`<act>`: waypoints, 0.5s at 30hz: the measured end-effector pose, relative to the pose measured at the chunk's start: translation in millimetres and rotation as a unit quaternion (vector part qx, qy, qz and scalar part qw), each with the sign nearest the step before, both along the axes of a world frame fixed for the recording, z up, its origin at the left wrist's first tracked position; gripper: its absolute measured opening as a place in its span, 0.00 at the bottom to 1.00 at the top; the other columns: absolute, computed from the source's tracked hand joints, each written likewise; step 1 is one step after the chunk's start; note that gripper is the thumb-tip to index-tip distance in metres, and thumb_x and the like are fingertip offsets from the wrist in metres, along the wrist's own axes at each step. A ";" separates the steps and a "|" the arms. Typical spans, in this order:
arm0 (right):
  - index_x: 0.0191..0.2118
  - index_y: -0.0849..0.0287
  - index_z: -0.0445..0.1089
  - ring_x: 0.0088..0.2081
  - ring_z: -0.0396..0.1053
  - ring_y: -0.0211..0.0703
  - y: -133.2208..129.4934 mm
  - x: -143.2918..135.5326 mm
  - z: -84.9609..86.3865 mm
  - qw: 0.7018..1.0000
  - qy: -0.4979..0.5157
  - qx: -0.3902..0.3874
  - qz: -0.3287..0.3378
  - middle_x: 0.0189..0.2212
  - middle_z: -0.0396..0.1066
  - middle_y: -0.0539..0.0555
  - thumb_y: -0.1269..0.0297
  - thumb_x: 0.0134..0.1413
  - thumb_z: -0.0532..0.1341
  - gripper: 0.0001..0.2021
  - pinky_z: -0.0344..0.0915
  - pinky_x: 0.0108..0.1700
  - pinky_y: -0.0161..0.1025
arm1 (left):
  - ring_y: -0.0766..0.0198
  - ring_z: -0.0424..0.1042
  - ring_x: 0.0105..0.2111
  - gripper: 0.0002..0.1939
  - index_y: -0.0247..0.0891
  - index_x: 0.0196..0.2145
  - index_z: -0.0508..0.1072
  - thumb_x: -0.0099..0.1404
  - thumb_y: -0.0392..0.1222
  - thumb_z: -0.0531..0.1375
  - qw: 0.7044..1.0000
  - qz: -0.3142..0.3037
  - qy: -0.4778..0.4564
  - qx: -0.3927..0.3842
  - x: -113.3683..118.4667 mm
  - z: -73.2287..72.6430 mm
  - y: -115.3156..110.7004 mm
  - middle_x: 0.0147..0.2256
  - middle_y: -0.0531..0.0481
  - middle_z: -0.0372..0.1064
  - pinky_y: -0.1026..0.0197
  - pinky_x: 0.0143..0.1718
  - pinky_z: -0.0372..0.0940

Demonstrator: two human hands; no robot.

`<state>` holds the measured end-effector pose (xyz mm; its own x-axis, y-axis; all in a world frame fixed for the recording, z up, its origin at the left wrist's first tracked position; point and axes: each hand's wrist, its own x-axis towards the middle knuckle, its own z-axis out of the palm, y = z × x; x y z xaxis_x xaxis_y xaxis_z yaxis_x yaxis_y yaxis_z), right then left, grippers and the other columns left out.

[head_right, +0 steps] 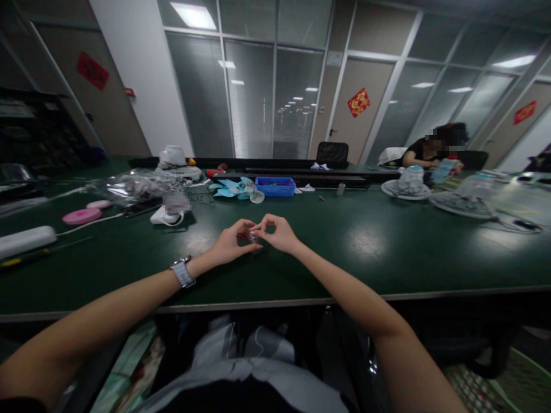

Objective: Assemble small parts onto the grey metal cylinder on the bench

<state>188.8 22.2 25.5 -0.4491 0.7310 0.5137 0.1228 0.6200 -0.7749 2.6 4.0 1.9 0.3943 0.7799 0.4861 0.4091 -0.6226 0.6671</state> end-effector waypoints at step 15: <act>0.37 0.59 0.64 0.36 0.75 0.45 0.6 2.9 -5.3 0.998 -0.006 0.051 -0.036 0.31 0.75 0.53 0.60 0.45 0.68 0.16 0.68 0.44 0.44 | 0.60 0.75 0.34 0.29 0.39 0.48 0.61 0.53 0.51 0.67 1.000 0.000 0.004 -0.018 0.7 1.2 -0.8 0.35 0.48 0.74 0.57 0.37 0.69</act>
